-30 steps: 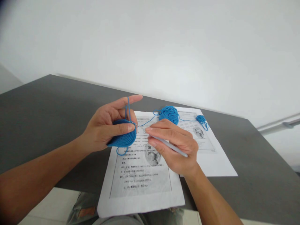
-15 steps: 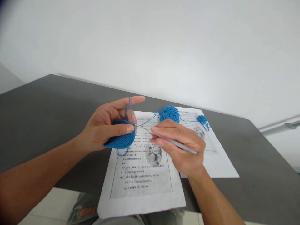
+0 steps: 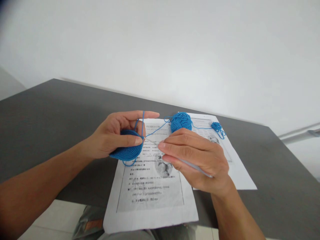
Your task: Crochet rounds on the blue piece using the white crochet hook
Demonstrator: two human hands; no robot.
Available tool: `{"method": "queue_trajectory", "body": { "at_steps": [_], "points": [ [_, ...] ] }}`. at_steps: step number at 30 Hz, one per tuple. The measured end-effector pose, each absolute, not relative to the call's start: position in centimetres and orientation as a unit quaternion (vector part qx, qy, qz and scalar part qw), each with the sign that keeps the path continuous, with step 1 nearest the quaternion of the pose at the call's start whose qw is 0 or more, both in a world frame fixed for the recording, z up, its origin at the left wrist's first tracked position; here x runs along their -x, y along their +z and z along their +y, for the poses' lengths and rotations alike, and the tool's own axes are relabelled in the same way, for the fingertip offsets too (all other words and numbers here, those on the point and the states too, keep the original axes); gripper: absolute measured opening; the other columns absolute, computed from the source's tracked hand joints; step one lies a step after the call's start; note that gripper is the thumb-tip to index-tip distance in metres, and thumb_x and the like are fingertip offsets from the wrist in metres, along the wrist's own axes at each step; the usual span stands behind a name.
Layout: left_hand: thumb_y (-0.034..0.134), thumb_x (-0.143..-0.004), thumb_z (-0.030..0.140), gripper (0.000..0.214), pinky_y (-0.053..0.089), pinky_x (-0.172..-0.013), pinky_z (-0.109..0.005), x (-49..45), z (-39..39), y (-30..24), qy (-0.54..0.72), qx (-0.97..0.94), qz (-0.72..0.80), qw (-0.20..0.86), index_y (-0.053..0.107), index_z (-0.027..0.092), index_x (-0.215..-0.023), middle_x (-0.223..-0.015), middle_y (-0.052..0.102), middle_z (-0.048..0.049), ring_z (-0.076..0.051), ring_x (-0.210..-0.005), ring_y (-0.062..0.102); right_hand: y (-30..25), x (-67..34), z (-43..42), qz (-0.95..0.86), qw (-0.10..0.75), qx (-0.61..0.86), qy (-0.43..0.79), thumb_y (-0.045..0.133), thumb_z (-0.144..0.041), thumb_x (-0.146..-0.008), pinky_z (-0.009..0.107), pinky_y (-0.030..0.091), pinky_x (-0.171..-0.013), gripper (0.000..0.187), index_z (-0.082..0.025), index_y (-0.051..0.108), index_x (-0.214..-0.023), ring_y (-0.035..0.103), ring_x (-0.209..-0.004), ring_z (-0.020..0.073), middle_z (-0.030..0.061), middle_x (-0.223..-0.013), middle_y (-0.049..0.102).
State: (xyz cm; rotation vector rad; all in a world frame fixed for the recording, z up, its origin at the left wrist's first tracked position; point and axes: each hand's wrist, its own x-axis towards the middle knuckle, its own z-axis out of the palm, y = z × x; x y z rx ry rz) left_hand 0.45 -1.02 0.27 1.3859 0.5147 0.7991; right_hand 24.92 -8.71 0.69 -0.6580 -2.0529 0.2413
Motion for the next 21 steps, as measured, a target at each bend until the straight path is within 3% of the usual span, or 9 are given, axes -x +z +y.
{"method": "queue_trajectory", "body": {
  "at_steps": [7, 16, 21],
  "points": [
    [0.086, -0.075, 0.014, 0.065, 0.044, -0.057, -0.025, -0.20, -1.10, 0.31, 0.320, -0.619, 0.217, 0.684, 0.075, 0.012, -0.138, -0.075, 0.067, -0.0026, -0.012, -0.062, 0.056, 0.61, -25.11, -8.87, -0.816, 0.484, 0.281, 0.146, 0.081, -0.005, -0.086, 0.046, 0.068, -0.073, 0.049, -0.030, 0.082, -0.128, 0.080, -0.081, 0.0274, 0.0068, -0.096, 0.086],
    [0.087, -0.075, 0.016, 0.060, 0.044, -0.057, -0.025, -0.25, -1.20, 0.43, 0.321, -0.605, 0.213, 0.697, 0.077, 0.013, -0.135, -0.076, 0.068, -0.0026, -0.013, -0.063, 0.056, 0.19, -24.45, -9.05, -0.771, 0.522, 0.313, 0.188, 0.077, -0.008, -0.092, 0.038, 0.067, -0.061, 0.039, -0.029, 0.083, -0.124, 0.079, -0.068, 0.0228, 0.0024, -0.077, 0.084],
    [0.086, -0.076, 0.015, 0.061, 0.044, -0.055, -0.024, -0.09, -1.05, 0.47, 0.313, -0.614, 0.209, 0.694, 0.076, 0.013, -0.136, -0.074, 0.067, -0.0021, -0.012, -0.062, 0.056, 0.14, -24.60, -8.88, -0.781, 0.518, 0.301, 0.176, 0.078, -0.006, -0.090, 0.040, 0.068, -0.065, 0.043, -0.030, 0.083, -0.125, 0.080, -0.073, 0.0243, 0.0042, -0.085, 0.086]
  ]
}}
